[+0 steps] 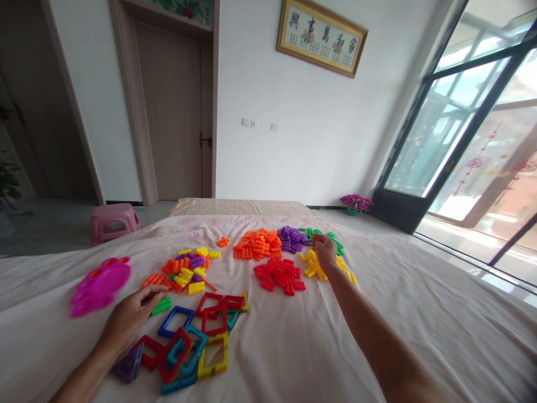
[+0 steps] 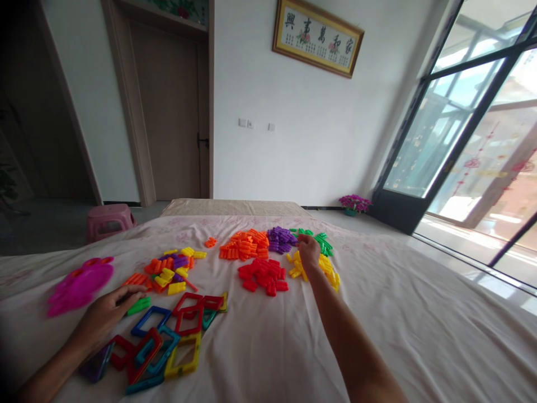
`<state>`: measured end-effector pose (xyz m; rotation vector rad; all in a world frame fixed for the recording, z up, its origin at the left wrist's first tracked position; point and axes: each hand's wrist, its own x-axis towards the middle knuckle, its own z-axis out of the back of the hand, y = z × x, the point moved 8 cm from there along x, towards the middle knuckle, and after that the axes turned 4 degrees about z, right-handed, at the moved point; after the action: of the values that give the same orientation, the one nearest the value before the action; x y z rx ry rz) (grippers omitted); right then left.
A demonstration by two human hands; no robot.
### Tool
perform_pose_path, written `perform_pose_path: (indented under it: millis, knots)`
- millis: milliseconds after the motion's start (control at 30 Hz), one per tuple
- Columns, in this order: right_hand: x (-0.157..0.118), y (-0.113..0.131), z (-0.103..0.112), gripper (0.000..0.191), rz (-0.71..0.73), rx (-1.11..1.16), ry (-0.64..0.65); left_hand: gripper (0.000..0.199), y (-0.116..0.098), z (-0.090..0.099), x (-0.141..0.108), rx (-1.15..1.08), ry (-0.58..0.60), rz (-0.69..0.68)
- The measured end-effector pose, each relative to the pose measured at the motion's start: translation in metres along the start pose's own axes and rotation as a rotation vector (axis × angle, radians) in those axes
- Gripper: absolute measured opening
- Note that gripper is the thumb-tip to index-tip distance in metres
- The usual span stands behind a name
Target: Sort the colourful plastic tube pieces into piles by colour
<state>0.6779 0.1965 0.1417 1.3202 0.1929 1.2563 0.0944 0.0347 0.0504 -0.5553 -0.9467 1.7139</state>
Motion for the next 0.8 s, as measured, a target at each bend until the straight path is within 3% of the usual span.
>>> perform_pose_path:
  millis: [67,233,367,500,700,800]
  knots:
    - [-0.026,0.018,-0.035,0.036,0.004,0.148,0.114,0.038,0.000,0.000,0.001,0.000,0.000,-0.004]
    - [-0.110,0.091,-0.126,0.029,0.172,0.288,0.479,0.037,-0.002,0.000,-0.002,-0.021,-0.022,0.006]
    - [-0.172,0.142,-0.184,0.025,0.352,0.243,0.736,0.036,-0.005,0.006,-0.004,-0.122,-0.069,0.004]
    - [-0.203,0.178,-0.220,0.030,0.512,0.094,0.801,0.036,0.002,0.017,-0.002,-0.102,-0.179,0.038]
    - [-0.214,0.218,-0.251,0.046,0.666,-0.131,0.822,0.035,0.008,0.021,0.001,-0.083,-0.207,0.037]
    - [-0.221,0.223,-0.264,0.033,0.719,-0.274,0.927,0.036,0.006,0.021,0.001,-0.085,-0.206,0.029]
